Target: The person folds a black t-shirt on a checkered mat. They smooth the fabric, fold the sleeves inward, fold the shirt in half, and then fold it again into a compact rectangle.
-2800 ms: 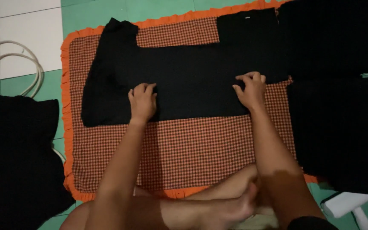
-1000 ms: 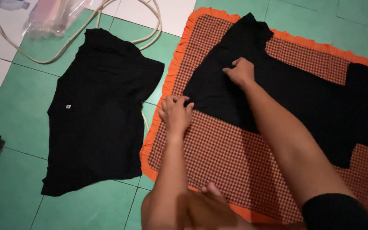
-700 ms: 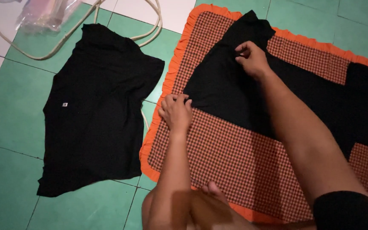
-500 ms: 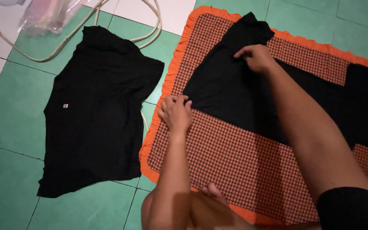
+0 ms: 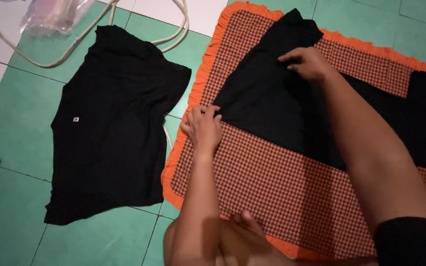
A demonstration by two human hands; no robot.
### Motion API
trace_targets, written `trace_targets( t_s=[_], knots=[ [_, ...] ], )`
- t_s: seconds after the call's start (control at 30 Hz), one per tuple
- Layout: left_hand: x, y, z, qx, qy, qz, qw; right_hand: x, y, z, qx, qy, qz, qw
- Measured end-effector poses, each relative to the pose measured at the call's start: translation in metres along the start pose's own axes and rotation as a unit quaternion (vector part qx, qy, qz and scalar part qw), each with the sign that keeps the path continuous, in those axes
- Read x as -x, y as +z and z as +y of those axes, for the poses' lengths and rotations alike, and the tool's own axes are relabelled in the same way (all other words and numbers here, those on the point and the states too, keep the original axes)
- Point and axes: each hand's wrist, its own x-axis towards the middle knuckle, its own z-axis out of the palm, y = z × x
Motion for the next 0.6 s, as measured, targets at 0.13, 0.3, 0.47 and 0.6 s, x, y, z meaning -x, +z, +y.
trace_targets(
  t_s=[0.13, 0.3, 0.47, 0.6],
  knots=[
    [-0.001, 0.014, -0.003, -0.012, 0.009, 0.042, 0.999, -0.034, -0.001, 0.050, 0.158, -0.138, -0.016, 0.978],
    [0.000, 0.020, 0.002, 0.003, -0.028, 0.096, 0.995, -0.011, -0.009, 0.005, 0.148, -0.022, -0.081, 0.985],
    [0.000, 0.021, 0.005, -0.008, -0.026, 0.088, 0.996, -0.047, 0.011, 0.050, 0.155, -0.091, -0.069, 0.981],
    [0.003, 0.025, 0.009, -0.014, -0.020, 0.108, 0.994, -0.054, 0.024, 0.054, 0.121, -0.119, -0.030, 0.985]
  ],
)
